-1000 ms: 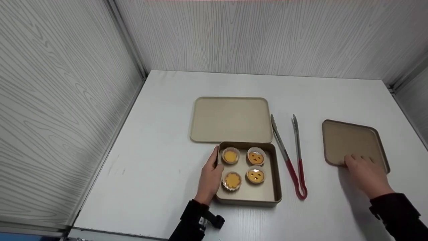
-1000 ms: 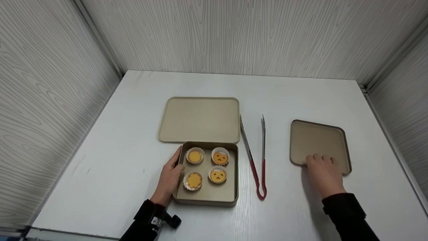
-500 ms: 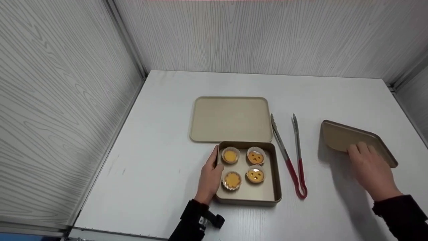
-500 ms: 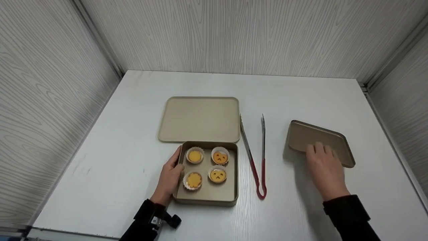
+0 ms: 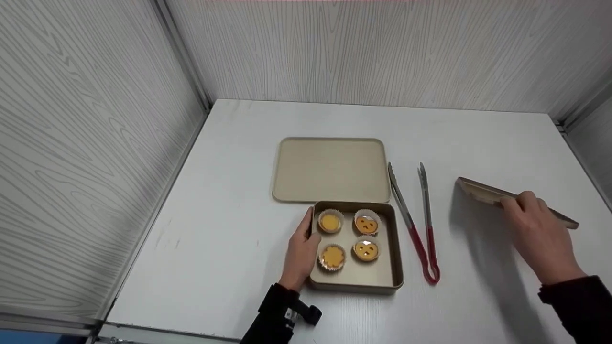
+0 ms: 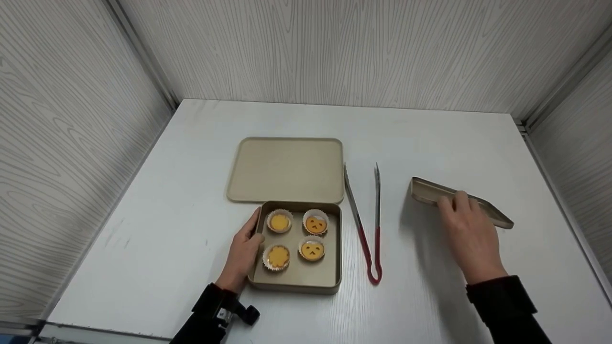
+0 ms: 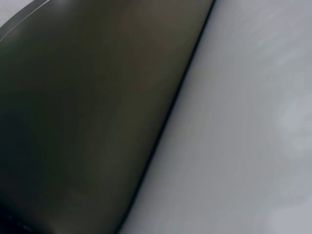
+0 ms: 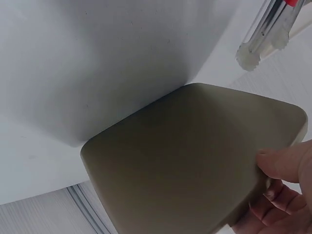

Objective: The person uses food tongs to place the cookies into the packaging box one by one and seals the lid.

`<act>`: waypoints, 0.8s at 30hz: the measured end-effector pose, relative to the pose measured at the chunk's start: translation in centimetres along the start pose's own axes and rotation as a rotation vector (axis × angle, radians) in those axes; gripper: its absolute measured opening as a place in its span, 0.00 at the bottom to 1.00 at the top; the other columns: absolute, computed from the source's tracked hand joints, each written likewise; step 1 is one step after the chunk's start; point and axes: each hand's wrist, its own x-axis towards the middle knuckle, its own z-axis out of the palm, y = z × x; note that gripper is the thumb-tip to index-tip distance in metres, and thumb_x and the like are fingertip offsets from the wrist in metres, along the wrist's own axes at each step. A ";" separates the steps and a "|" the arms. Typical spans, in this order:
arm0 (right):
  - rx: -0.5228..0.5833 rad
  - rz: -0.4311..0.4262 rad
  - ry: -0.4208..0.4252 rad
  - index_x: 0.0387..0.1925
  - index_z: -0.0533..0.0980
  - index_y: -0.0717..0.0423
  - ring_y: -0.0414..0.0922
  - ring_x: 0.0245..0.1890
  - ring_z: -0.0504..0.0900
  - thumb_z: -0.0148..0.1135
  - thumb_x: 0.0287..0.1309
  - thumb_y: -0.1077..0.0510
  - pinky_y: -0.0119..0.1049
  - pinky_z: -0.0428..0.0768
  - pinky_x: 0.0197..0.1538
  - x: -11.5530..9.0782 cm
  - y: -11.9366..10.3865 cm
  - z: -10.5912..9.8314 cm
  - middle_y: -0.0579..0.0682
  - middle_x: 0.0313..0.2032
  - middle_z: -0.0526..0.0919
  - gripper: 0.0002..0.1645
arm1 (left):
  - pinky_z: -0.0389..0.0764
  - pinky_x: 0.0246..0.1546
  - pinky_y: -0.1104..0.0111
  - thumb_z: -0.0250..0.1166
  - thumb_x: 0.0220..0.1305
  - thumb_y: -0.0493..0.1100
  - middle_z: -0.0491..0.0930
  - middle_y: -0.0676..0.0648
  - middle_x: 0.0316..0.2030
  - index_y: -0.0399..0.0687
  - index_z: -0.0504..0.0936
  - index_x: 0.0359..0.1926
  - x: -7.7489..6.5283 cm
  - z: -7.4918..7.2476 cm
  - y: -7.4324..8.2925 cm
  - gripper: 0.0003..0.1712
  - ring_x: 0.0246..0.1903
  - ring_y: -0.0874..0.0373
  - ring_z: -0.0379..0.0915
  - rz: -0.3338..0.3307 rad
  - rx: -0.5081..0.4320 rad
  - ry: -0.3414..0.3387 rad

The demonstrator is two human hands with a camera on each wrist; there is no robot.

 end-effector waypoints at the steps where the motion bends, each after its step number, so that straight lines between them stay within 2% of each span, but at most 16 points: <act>1: -0.001 0.000 0.010 0.45 0.70 0.67 0.59 0.26 0.71 0.64 0.55 0.79 0.44 0.68 0.21 0.1 0.0 -0.1 0.62 0.34 0.67 0.18 | 0.51 0.78 0.60 0.51 0.71 0.39 0.53 0.56 0.79 0.56 0.52 0.82 0.0 0.0 0.0 0.40 0.76 0.63 0.48 0.002 -0.001 -0.002; 4: -0.003 0.002 0.031 0.47 0.71 0.66 0.58 0.26 0.71 0.61 0.56 0.80 0.44 0.66 0.23 0.5 0.0 -0.5 0.63 0.35 0.68 0.19 | 0.53 0.76 0.60 0.51 0.71 0.39 0.53 0.56 0.79 0.57 0.52 0.82 0.0 0.0 0.0 0.40 0.74 0.62 0.52 0.003 0.005 -0.003; 9: 0.029 -0.005 0.061 0.51 0.72 0.65 0.59 0.28 0.71 0.59 0.55 0.83 0.47 0.67 0.27 1.4 -0.6 -1.3 0.64 0.38 0.69 0.23 | 0.61 0.68 0.61 0.51 0.70 0.39 0.53 0.57 0.79 0.57 0.53 0.82 0.0 0.0 -0.1 0.41 0.69 0.59 0.60 0.005 0.001 0.000; 13: 0.075 -0.017 0.103 0.51 0.75 0.66 0.61 0.32 0.73 0.59 0.52 0.86 0.51 0.71 0.31 2.2 -1.3 -2.0 0.65 0.39 0.72 0.26 | 0.54 0.76 0.61 0.51 0.70 0.38 0.53 0.57 0.79 0.56 0.53 0.82 0.1 0.0 -0.1 0.40 0.75 0.60 0.52 0.016 -0.006 0.003; 16: 0.115 -0.033 0.148 0.50 0.77 0.68 0.62 0.34 0.74 0.60 0.51 0.86 0.52 0.72 0.35 2.9 -2.0 -2.4 0.66 0.39 0.74 0.25 | 0.50 0.78 0.59 0.51 0.71 0.39 0.53 0.56 0.79 0.55 0.53 0.82 0.1 -0.1 -0.1 0.40 0.78 0.60 0.46 0.018 -0.009 0.004; 19: 0.151 -0.051 0.183 0.49 0.78 0.69 0.63 0.33 0.74 0.62 0.52 0.84 0.52 0.72 0.36 3.3 -2.4 -2.8 0.66 0.38 0.76 0.23 | 0.55 0.76 0.60 0.50 0.70 0.38 0.53 0.54 0.79 0.55 0.53 0.82 0.1 -0.1 0.0 0.40 0.76 0.59 0.51 0.011 -0.015 0.000; 23: 0.189 -0.056 0.196 0.51 0.80 0.70 0.62 0.34 0.75 0.63 0.54 0.81 0.49 0.70 0.38 3.5 -2.5 -2.8 0.65 0.38 0.78 0.22 | 0.55 0.75 0.59 0.51 0.69 0.38 0.53 0.53 0.79 0.53 0.53 0.82 0.1 0.0 0.1 0.41 0.76 0.59 0.51 0.001 -0.023 0.000; 24: 0.194 -0.056 0.198 0.51 0.80 0.70 0.61 0.34 0.75 0.63 0.54 0.81 0.48 0.70 0.38 3.6 -2.5 -2.8 0.65 0.38 0.78 0.22 | 0.53 0.77 0.59 0.51 0.69 0.38 0.53 0.53 0.80 0.53 0.53 0.82 0.1 0.0 0.2 0.41 0.77 0.59 0.48 -0.004 -0.027 -0.001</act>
